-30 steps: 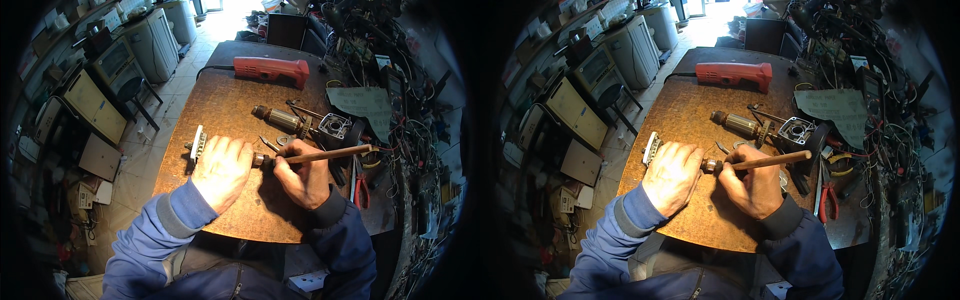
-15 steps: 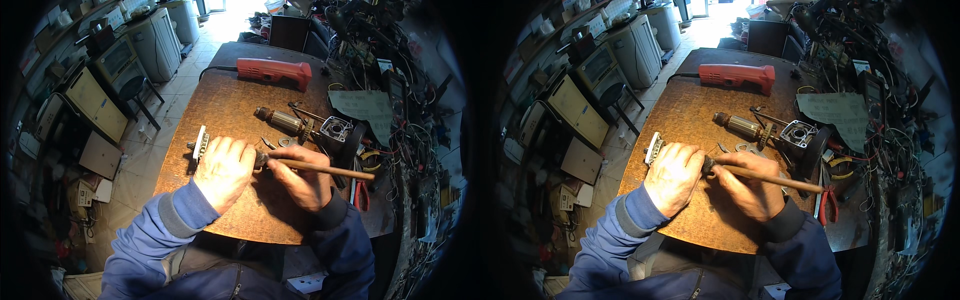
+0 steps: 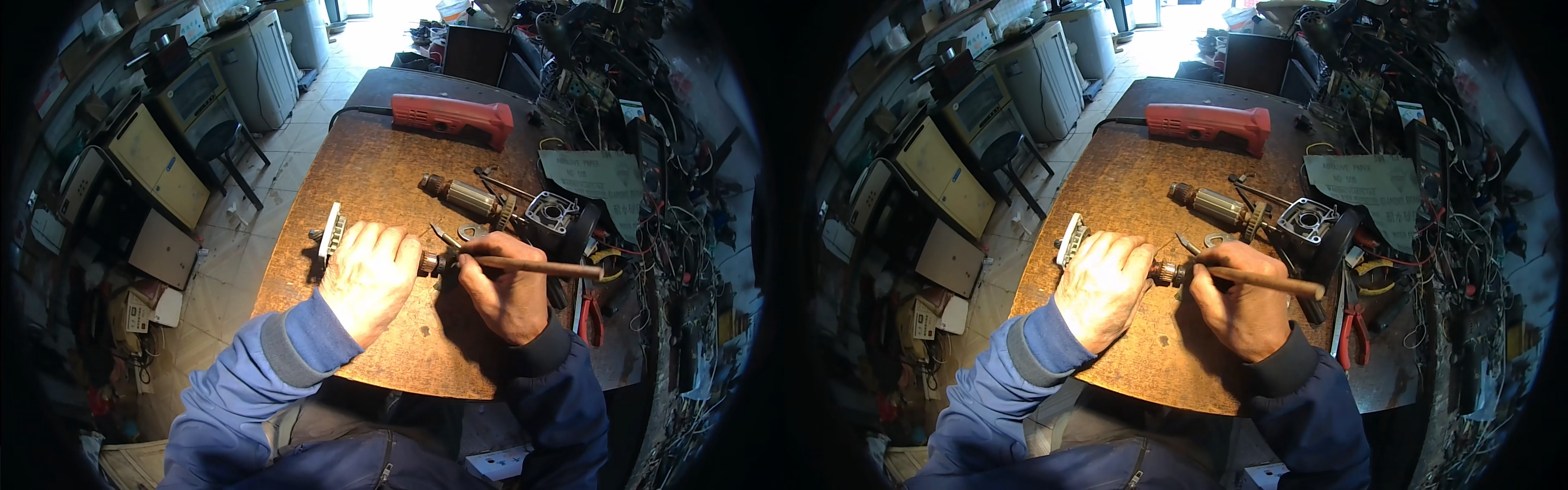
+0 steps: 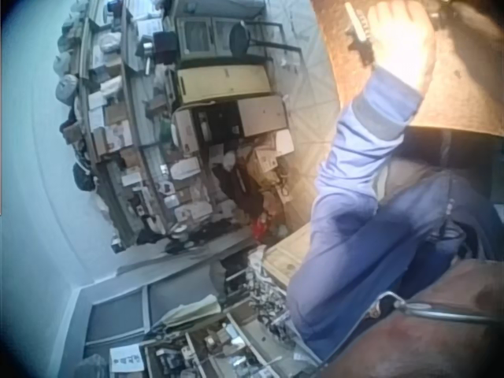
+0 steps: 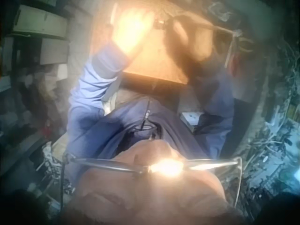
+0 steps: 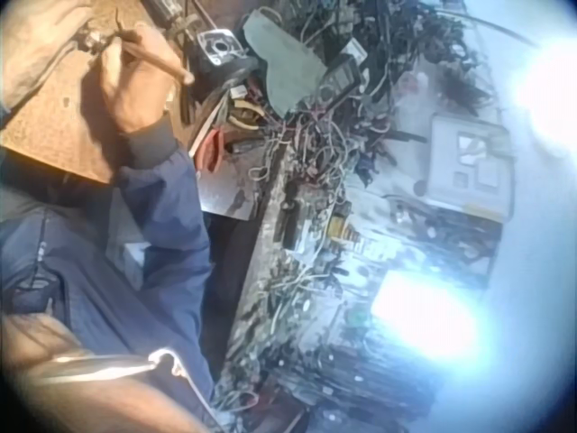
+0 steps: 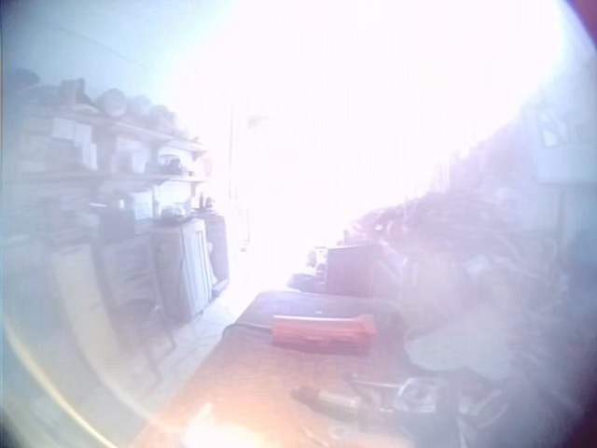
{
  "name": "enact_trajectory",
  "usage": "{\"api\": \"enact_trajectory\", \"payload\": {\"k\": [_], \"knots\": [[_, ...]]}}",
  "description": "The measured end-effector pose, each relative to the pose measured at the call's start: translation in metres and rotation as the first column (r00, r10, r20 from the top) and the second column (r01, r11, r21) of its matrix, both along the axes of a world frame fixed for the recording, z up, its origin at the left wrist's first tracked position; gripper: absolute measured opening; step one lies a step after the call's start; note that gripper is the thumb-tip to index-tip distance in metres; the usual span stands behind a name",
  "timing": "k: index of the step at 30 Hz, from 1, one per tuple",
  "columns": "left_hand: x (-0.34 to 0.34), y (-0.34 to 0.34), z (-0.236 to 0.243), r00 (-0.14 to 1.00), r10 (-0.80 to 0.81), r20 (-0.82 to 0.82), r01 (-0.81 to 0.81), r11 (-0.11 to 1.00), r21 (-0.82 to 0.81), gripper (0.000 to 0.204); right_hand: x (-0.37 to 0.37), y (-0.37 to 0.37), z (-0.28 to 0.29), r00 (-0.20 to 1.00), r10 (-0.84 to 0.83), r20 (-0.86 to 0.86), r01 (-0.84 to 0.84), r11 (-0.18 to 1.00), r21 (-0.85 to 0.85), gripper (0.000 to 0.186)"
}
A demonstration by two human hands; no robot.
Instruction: The person uses a small metal file to smooth the surface of a cylindrical motor component, then uses a wooden stick to apply a substance to the same part. The work is performed on a cluttered workbench with various tools and parts visible.
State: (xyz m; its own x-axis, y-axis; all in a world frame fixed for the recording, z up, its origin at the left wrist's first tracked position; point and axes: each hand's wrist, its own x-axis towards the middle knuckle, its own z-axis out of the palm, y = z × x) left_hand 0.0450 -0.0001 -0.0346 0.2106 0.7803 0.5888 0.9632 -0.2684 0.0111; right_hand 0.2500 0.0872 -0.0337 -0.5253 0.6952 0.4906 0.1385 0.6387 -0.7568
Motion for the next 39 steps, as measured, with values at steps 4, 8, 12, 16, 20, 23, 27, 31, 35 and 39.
{"api": "enact_trajectory", "payload": {"k": [4,8,12,16,20,23,27,31,35,39], "knots": [[-0.001,0.001,-0.003,1.0,0.0,0.011,0.0,1.0,0.019,0.022,-0.003,-0.003,0.003,0.996,0.039,-0.085,-0.046,0.995,-0.086,0.014],[-0.003,-0.007,0.003,0.999,-0.018,0.039,0.024,0.987,-0.157,0.044,0.0,-0.001,0.006,0.991,0.135,0.014,-0.135,0.991,-0.023,0.016],[-0.003,-0.01,0.003,1.0,-0.012,0.028,0.017,0.982,-0.19,0.044,0.005,0.005,0.007,0.992,0.092,0.086,-0.093,0.996,0.001,0.016],[-0.005,-0.007,0.003,0.998,-0.019,0.053,0.029,0.982,-0.189,0.041,0.001,-0.002,0.01,0.997,0.081,-0.01,-0.081,0.995,-0.06,0.017],[-0.006,-0.005,0.002,0.999,-0.015,0.049,0.025,0.978,-0.205,0.04,0.0,-0.004,0.01,0.98,0.196,0.023,-0.195,0.981,-0.024,0.016],[-0.007,-0.004,0.002,0.999,-0.009,0.034,0.016,0.975,-0.221,0.04,0.005,-0.001,0.007,0.97,0.145,0.195,-0.144,0.989,-0.019,0.013],[-0.006,-0.005,0.005,0.998,-0.027,0.053,0.037,0.979,-0.202,0.04,0.005,-0.003,0.017,0.99,0.141,0.022,-0.138,0.983,-0.118,0.015],[-0.006,-0.005,0.004,0.998,-0.031,0.049,0.038,0.988,-0.151,0.04,0.0,-0.007,0.016,0.992,0.126,0.027,-0.121,0.982,-0.143,0.016],[-0.006,-0.005,0.006,0.996,-0.037,0.076,0.051,0.982,-0.183,0.041,0.004,0.0,0.008,0.989,0.118,0.089,-0.116,0.993,-0.029,0.017],[-0.005,-0.008,0.01,0.989,-0.086,0.117,0.104,0.983,-0.152,0.04,0.004,-0.001,0.01,0.99,0.093,0.104,-0.094,0.996,0.004,0.017]]}}
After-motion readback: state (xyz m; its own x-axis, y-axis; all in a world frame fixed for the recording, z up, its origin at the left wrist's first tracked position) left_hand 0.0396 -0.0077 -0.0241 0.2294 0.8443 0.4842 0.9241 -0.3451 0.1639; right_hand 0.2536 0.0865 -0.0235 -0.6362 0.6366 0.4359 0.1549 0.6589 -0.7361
